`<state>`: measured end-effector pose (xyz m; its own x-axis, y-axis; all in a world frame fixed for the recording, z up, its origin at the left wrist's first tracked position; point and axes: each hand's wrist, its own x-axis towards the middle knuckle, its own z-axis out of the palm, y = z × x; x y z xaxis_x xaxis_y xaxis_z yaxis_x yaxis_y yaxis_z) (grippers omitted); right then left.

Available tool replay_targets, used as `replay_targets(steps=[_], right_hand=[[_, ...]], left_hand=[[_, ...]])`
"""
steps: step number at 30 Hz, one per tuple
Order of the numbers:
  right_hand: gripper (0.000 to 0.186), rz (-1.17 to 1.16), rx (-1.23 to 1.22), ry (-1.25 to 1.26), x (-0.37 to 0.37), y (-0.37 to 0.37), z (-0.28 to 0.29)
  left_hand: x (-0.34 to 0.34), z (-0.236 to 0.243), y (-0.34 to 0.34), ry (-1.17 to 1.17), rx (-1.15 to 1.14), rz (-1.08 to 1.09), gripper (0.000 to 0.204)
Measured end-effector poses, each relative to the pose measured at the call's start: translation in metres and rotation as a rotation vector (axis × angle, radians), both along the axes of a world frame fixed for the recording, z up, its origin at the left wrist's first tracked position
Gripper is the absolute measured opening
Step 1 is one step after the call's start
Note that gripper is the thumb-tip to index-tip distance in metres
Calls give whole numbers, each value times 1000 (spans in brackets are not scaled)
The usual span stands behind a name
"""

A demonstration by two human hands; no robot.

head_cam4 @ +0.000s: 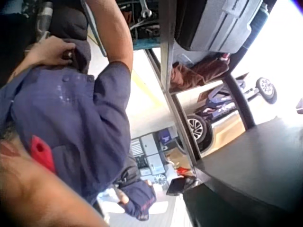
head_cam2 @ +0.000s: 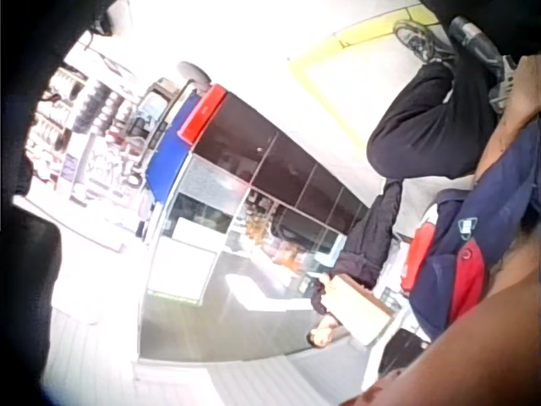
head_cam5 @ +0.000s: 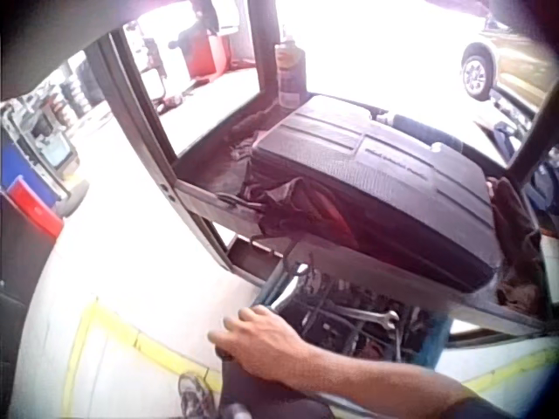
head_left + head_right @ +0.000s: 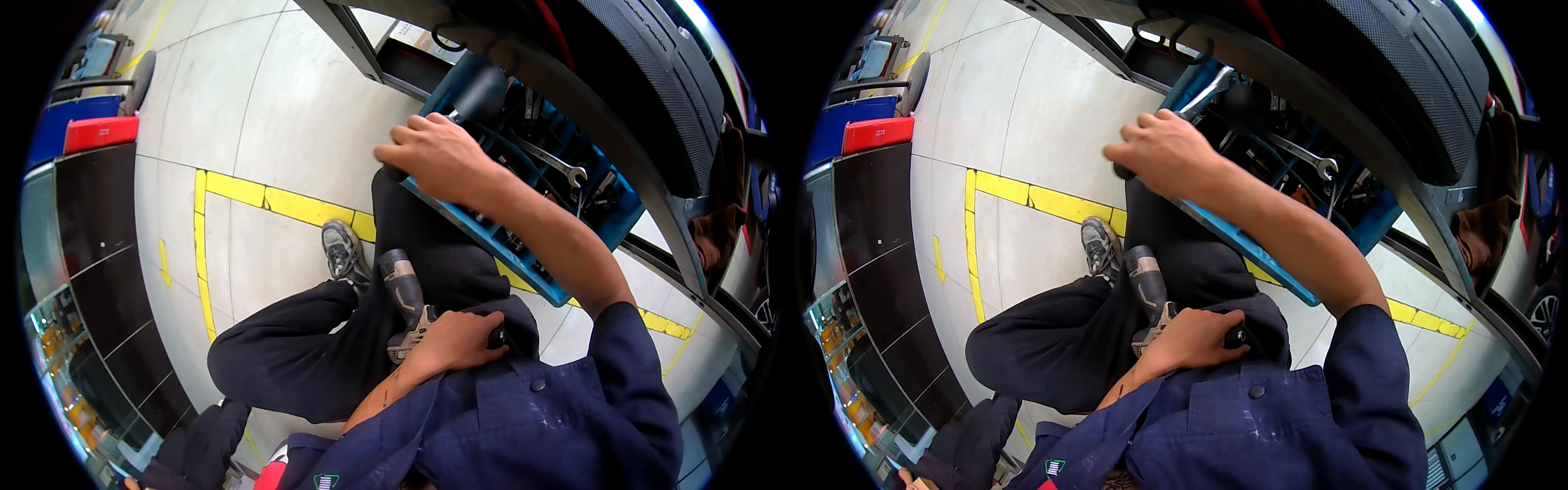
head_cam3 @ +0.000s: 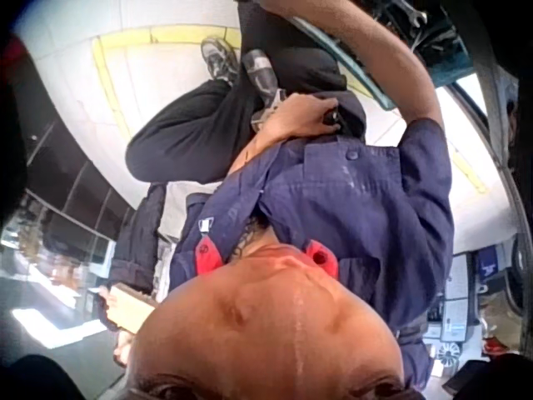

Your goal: The person uses a screwdriver to loosen and tighten a hose clamp on the engine air intake, then walks to a tool cart and sits on the floor to search through a tool tray.

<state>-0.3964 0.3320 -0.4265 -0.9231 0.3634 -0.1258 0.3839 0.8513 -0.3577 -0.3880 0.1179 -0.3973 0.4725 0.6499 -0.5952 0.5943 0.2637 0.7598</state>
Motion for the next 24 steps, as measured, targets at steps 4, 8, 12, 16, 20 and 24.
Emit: replay_targets(steps=[4,8,12,16,20,24], right_hand=[[48,165,20,24,13,5,-27],[38,215,-16,52,33,1,-28],[34,-11,82,184,46,5,-43],[41,-253,211,1,49,9,-45],[45,-441,332,-56,113,25,-42],[48,-580,185,123,156,45,-102]], left_hand=[[0,-5,-5,-12,36,16,40],[4,-2,2,-17,16,4,40],[10,-1,13,12,-2,9,42],[6,-10,9,-26,-11,47,44],[0,-14,-1,-99,63,120,40],[1,-10,-20,50,77,132,41]])
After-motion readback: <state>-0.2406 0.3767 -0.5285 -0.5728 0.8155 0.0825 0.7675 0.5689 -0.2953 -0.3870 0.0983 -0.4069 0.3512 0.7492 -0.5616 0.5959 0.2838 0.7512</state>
